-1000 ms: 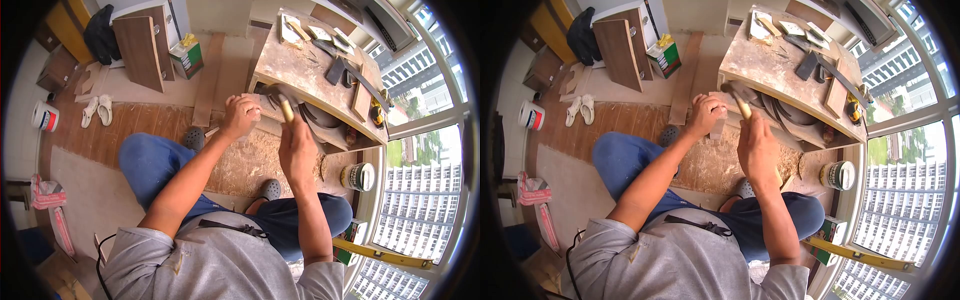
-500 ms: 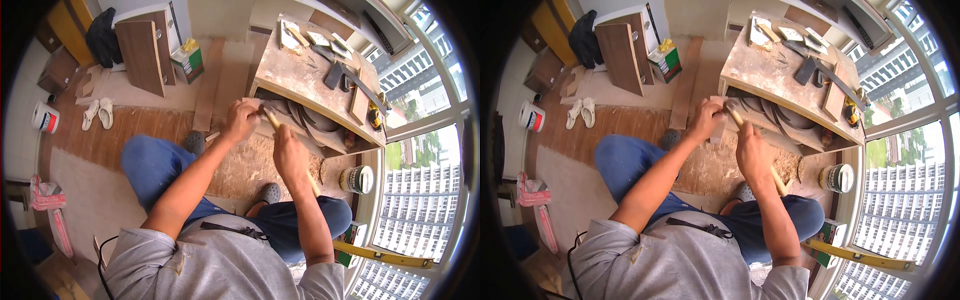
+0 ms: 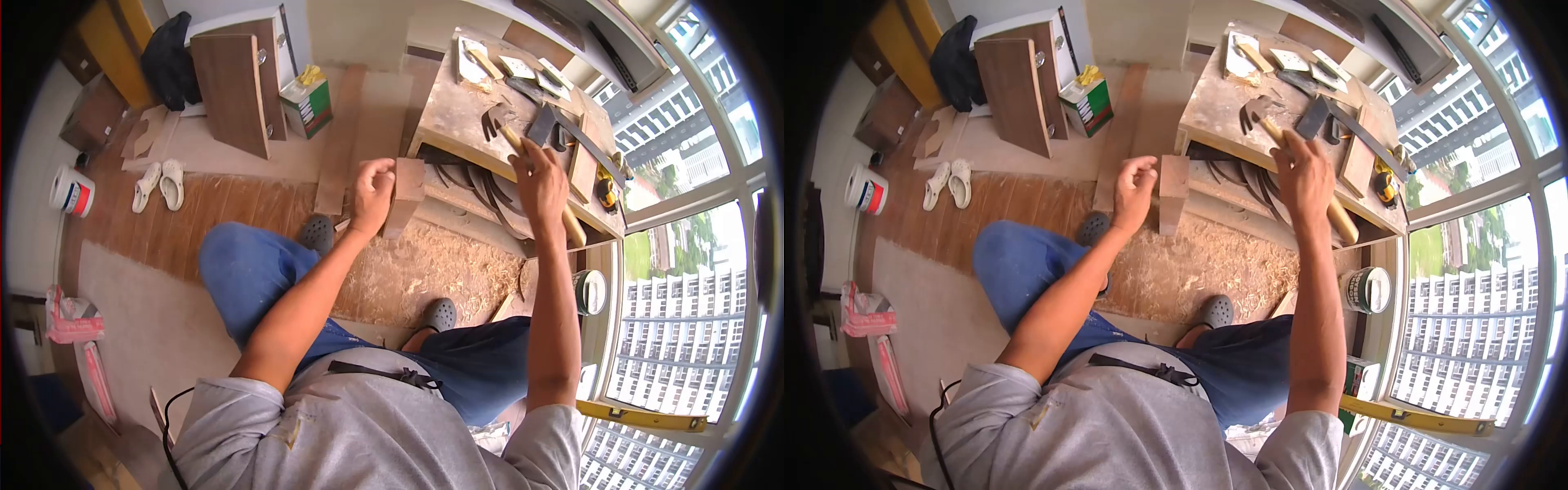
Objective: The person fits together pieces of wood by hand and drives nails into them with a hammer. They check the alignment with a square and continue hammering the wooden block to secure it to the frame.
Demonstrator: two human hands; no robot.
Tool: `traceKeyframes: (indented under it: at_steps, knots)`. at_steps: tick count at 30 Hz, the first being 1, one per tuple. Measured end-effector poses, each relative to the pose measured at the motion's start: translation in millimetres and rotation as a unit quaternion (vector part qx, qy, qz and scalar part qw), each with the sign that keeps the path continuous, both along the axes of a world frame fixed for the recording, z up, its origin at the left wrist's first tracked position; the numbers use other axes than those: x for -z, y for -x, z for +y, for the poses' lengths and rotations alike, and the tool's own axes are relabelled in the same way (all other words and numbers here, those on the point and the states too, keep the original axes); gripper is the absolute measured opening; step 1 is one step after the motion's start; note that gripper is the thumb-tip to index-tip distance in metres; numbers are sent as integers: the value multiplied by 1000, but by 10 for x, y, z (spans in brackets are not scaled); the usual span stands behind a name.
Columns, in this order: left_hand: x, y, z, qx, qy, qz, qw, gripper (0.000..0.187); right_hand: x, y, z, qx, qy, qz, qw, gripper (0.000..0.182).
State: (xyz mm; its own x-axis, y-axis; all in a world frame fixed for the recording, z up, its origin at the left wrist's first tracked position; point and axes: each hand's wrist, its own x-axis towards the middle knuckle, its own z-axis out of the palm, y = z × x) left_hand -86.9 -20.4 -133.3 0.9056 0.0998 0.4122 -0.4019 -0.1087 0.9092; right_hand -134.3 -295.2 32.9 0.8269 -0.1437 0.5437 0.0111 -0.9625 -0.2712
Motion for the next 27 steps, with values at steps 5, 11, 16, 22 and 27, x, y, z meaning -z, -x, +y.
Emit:
traceKeyframes:
  at_steps: [5,11,16,22,27]
  knots:
    - [223,95,193,45,222,315,921,41,182,-328,-308,-25,50,39,998,37]
    - [541,410,248,173,-12,295,940,79,297,-422,-319,-24,67,64,995,39]
    - [605,210,154,225,-83,184,953,55,262,-331,-125,5,127,-35,991,37]
    - [41,351,206,243,-89,128,957,37,79,314,491,-118,-372,121,913,30]
    - [-1330,718,229,318,-92,80,940,30,485,665,676,-308,-626,147,702,123]
